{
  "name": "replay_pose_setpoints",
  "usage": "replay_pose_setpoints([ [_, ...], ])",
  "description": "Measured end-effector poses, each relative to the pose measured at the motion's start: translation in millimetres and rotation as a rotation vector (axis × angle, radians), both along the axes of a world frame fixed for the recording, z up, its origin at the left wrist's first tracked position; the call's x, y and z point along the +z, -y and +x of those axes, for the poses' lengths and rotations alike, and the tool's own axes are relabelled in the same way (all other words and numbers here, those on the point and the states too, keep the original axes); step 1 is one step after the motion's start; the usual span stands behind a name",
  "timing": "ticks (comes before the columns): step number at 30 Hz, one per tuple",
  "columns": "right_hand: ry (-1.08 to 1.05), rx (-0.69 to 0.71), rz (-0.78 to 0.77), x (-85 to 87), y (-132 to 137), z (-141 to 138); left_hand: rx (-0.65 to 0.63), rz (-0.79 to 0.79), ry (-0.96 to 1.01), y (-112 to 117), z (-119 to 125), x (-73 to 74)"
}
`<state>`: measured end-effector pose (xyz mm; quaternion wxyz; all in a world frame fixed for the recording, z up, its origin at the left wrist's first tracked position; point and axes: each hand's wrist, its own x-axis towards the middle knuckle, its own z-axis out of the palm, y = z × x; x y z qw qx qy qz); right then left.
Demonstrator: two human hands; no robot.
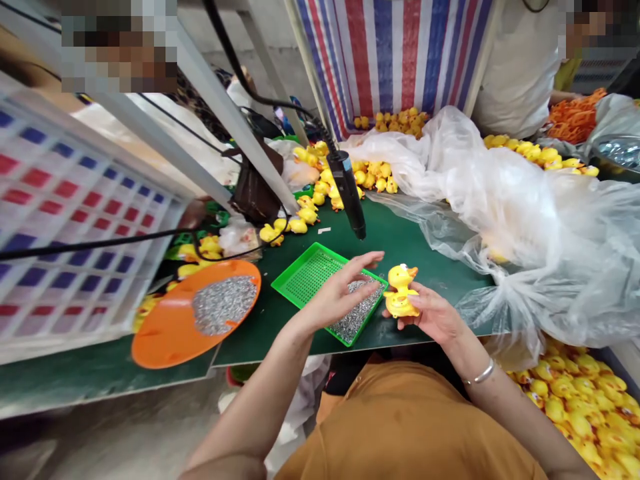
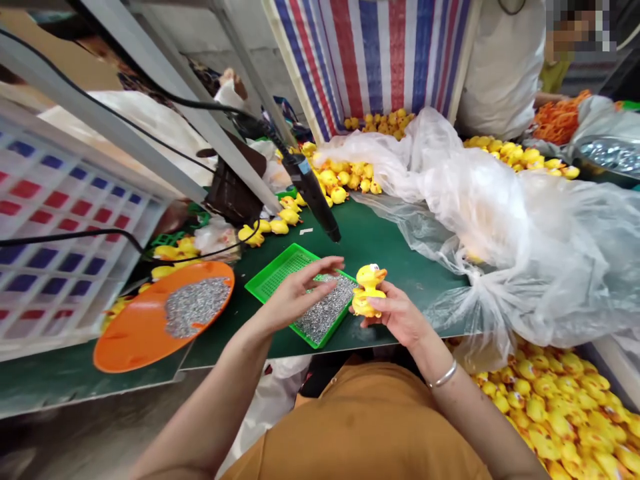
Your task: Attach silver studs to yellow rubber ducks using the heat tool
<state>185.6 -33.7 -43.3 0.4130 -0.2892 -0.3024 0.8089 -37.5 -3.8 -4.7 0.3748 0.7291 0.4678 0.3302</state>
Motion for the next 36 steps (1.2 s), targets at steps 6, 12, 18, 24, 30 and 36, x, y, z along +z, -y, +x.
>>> replay_pose_setpoints([
  [6,-0.144,0.054,0.026,-13.9,-4.7,11.2,-0.313,0.046,0.191,-4.6,27.4,11.1],
  [12,-0.268,-0.315,-0.021,-18.5,-2.0,-1.8,0.128,0.231,0.262,12.2,59.2,-18.3],
  [18,-0.305,-0.43,-0.219,-15.2,-12.7,-13.2,0.05,0.298,0.099,25.2,56.8,-28.1],
  [24,-0.336,-0.426,-0.266,-12.4,-13.6,6.0,0.143,0.121,-0.508,8.5,1.3,-41.3],
  [30,-0.246,-0.498,-0.319,-9.9,-19.4,2.7,0.126,0.046,-0.695,7.0,-1.6,-44.8],
  [36,-0.108,-0.447,-0.329,-4.7,-22.6,-0.6,0.235,0.168,-0.403,4.5,-5.8,-41.0],
])
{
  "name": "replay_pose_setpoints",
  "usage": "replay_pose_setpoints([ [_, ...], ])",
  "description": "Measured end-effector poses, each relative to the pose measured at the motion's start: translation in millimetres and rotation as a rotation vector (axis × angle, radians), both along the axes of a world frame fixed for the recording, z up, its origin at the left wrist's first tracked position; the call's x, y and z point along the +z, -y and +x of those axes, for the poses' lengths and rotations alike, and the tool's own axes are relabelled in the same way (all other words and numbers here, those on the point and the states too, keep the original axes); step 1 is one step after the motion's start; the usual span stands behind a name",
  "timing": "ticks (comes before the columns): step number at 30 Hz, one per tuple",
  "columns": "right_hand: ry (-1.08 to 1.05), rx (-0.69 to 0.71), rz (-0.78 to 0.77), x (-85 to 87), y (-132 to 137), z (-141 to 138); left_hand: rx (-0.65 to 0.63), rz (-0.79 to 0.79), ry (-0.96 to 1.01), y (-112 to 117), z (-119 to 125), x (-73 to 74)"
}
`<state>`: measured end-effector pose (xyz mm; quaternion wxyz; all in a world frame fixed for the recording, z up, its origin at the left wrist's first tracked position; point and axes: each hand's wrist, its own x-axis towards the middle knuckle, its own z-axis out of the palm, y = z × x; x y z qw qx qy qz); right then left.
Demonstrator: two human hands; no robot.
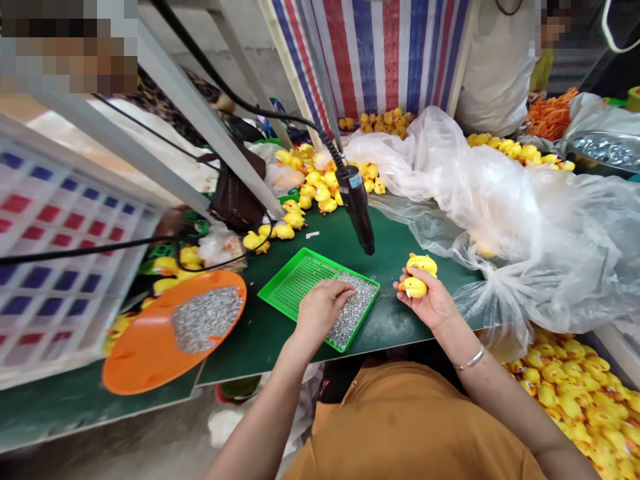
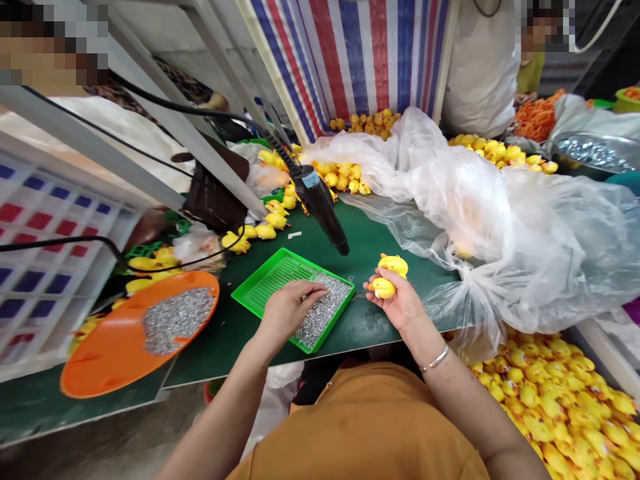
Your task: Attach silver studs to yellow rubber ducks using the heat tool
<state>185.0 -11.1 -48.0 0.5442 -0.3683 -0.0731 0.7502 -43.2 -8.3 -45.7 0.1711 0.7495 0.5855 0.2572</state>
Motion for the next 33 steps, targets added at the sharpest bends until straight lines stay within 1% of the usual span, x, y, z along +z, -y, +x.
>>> replay_pose_setpoints([
  [2,0.018,0.022,0.005,1.6,-0.2,-1.3,-0.033,0.06,0.196,2.7,7.7,2.8],
  [4,0.033,0.029,0.006,2.6,-0.8,-3.7,-0.058,0.101,0.372,7.3,23.0,6.3],
  [6,0.047,0.037,0.011,2.8,-2.1,-6.5,-0.079,0.125,0.48,11.5,41.6,9.6],
  [9,0.065,0.029,0.022,2.2,-4.6,-9.8,-0.134,0.195,0.518,12.4,64.3,13.0],
  [13,0.072,-0.016,0.014,2.4,-6.2,-10.6,-0.214,0.33,0.431,6.0,76.1,14.3],
  [15,0.077,-0.029,0.023,3.1,-5.6,-10.2,-0.228,0.359,0.399,3.5,77.4,13.7],
  [18,0.08,-0.033,0.031,3.9,-4.3,-9.5,-0.242,0.356,0.381,2.4,78.0,12.1],
  [24,0.088,-0.001,0.016,2.9,-3.0,-9.7,-0.273,0.354,0.352,1.5,79.3,11.6],
  [28,0.086,0.028,0.018,4.2,-2.8,-9.9,-0.302,0.292,0.348,0.2,77.7,15.1],
  [30,0.097,0.042,0.001,4.2,-3.1,-8.2,-0.258,0.232,0.362,-0.5,69.5,15.5],
  [32,0.115,0.066,-0.028,2.4,-3.4,-5.1,-0.152,0.17,0.346,-1.6,54.1,13.2],
  [33,0.119,0.078,-0.036,0.8,-3.4,-3.3,-0.089,0.141,0.308,-2.2,44.4,10.8],
])
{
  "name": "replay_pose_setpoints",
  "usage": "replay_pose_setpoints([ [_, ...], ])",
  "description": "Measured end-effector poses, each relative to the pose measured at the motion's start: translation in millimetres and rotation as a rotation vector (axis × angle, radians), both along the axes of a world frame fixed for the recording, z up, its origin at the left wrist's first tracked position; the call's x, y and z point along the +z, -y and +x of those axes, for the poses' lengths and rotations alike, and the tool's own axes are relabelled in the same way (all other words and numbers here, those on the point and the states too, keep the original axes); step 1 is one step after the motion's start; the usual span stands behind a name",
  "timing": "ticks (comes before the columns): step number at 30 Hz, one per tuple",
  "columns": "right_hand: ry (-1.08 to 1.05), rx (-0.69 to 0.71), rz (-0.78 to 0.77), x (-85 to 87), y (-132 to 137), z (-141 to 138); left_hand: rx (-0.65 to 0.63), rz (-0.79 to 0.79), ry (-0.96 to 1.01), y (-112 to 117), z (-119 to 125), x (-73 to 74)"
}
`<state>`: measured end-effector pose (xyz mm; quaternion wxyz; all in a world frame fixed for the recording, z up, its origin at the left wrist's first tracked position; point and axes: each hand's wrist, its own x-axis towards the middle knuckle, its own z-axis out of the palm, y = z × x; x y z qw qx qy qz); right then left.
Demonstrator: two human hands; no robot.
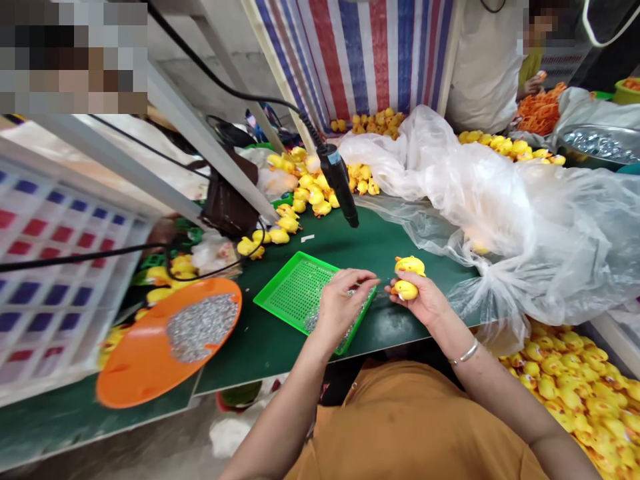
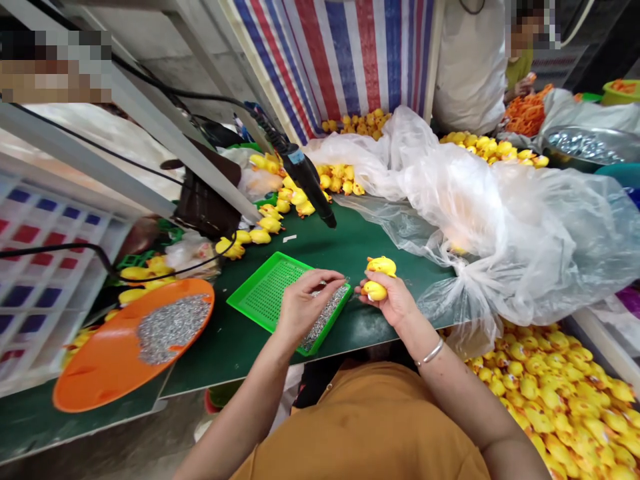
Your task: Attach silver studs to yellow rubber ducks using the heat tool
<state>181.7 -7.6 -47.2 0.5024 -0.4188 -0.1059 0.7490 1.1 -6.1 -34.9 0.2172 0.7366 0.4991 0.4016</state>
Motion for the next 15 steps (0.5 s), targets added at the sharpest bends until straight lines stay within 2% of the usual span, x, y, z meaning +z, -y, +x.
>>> replay_pose_setpoints([
  [3,-0.02,0.029,0.019,-6.2,0.6,3.7,0.12,-0.121,-0.259,-0.6,-27.6,-10.6],
  [7,0.0,0.042,0.046,-12.5,3.3,0.6,0.119,-0.224,-0.539,3.1,-39.1,-22.7],
  [11,0.052,0.036,0.053,-14.0,6.6,-3.8,0.11,-0.204,-0.608,5.7,-33.0,-25.6],
  [15,0.089,0.033,0.055,-12.9,8.8,-2.4,0.12,-0.131,-0.58,4.9,-33.0,-26.3],
])
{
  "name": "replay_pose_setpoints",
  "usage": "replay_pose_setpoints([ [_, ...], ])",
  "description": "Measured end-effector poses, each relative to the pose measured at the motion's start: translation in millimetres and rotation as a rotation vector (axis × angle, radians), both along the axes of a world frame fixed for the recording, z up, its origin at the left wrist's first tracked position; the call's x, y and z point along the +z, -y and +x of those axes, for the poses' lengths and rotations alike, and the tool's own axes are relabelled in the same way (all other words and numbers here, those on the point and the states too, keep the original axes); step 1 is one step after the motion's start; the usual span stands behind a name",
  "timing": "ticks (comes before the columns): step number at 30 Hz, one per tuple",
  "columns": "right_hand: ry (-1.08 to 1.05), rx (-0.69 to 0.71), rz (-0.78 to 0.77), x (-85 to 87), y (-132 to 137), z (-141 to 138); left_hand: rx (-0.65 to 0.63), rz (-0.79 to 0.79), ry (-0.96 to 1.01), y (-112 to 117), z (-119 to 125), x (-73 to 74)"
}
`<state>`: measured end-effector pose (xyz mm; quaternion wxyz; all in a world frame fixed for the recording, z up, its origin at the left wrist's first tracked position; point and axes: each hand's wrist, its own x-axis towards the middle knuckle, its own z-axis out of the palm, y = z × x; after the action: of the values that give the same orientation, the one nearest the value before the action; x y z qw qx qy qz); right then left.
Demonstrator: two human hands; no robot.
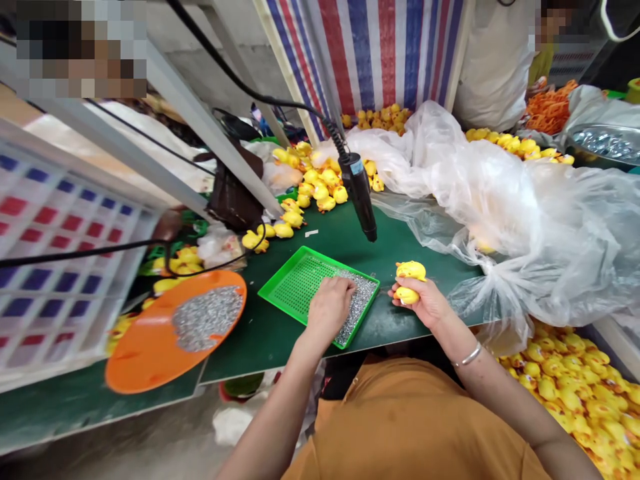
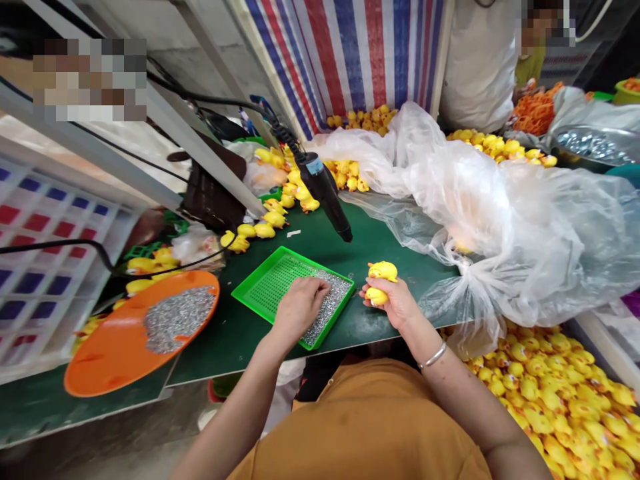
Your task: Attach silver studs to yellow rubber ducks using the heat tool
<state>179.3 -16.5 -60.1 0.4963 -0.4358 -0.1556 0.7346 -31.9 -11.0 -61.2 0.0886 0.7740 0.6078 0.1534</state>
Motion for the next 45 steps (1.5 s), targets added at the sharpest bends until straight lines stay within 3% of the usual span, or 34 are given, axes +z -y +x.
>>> replay_pose_setpoints([
  [5,0.011,-0.004,-0.024,0.4,0.9,-0.4,-0.108,-0.051,0.041,-0.8,-0.3,0.4],
  [9,-0.005,0.014,-0.031,-1.0,1.0,-2.2,-0.053,-0.049,0.109,-1.1,-0.5,2.3],
  [14,0.025,0.022,-0.004,-0.6,1.3,-4.5,0.056,-0.063,0.464,-3.4,4.9,6.2],
  [17,0.053,0.027,-0.007,0.7,2.3,-7.8,0.044,-0.098,0.721,-2.9,17.0,9.2],
  [20,0.086,0.032,-0.017,2.8,4.2,-10.5,-0.008,-0.046,0.83,0.6,31.3,13.2],
  [29,0.122,0.102,0.088,9.1,12.5,-7.3,-0.335,0.351,0.527,2.5,50.7,19.8],
  [35,0.114,0.153,0.099,11.0,14.8,-6.7,-0.424,0.521,0.43,-0.1,53.3,16.8],
  [39,0.09,0.213,0.08,14.1,15.2,-6.8,-0.412,0.609,0.398,1.5,53.5,19.5],
  [45,0.096,0.235,0.077,15.6,17.3,-6.4,-0.446,0.631,0.384,0.0,53.7,18.5],
])
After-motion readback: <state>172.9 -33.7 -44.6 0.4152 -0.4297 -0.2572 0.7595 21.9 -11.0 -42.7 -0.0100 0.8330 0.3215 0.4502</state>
